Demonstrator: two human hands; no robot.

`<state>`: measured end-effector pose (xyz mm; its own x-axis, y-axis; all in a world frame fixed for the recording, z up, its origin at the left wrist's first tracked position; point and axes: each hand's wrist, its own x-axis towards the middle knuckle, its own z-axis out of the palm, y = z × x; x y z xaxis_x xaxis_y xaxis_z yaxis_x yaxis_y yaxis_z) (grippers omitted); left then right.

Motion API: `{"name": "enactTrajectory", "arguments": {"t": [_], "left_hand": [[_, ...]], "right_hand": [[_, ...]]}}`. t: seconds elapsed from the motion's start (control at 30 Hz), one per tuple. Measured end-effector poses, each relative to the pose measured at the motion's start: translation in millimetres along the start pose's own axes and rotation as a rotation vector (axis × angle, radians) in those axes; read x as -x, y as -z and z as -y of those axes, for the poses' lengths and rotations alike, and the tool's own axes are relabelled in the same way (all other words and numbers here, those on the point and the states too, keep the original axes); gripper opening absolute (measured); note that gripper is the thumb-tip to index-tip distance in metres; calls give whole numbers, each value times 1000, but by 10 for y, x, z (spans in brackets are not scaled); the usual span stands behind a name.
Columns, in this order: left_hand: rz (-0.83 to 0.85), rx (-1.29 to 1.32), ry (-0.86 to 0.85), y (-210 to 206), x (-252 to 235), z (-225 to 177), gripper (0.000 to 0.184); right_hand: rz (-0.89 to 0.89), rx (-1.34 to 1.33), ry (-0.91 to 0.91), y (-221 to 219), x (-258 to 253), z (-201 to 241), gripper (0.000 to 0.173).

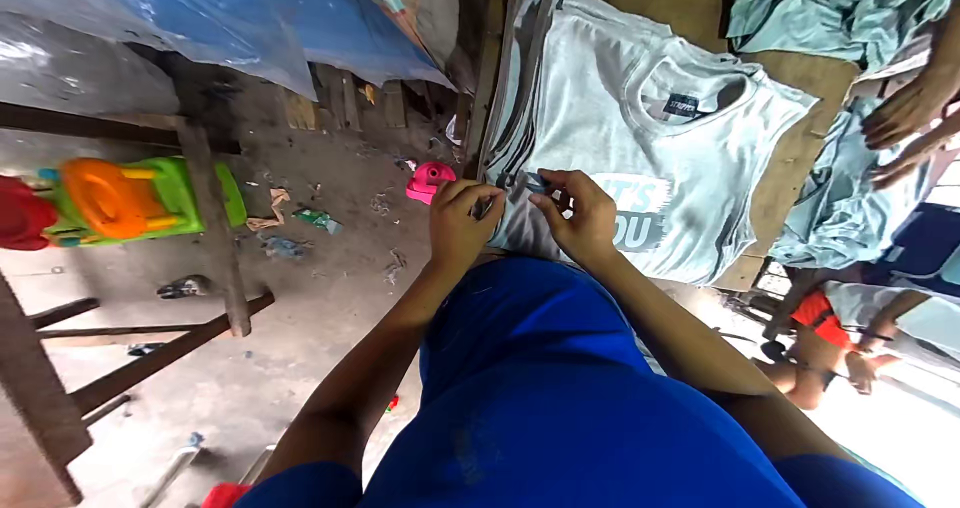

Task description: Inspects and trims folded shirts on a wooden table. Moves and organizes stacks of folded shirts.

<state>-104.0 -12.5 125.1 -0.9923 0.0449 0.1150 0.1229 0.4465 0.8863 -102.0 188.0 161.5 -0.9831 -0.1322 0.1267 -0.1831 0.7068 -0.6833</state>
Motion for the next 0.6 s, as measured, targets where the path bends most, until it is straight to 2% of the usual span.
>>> {"name": "enactTrajectory", "arguments": {"t": [0.13, 0.23, 0.6], "left_hand": [[2, 36, 33, 12, -1, -38, 12], [3, 31, 37, 15, 6, -57, 11], [28, 66, -44, 24, 23, -31, 9]], "right_hand": [[-39, 197, 173, -26, 27, 54, 22], [-51, 292, 239, -68, 52, 81, 21], [-34, 352, 245, -128, 22, 110, 19]]}}
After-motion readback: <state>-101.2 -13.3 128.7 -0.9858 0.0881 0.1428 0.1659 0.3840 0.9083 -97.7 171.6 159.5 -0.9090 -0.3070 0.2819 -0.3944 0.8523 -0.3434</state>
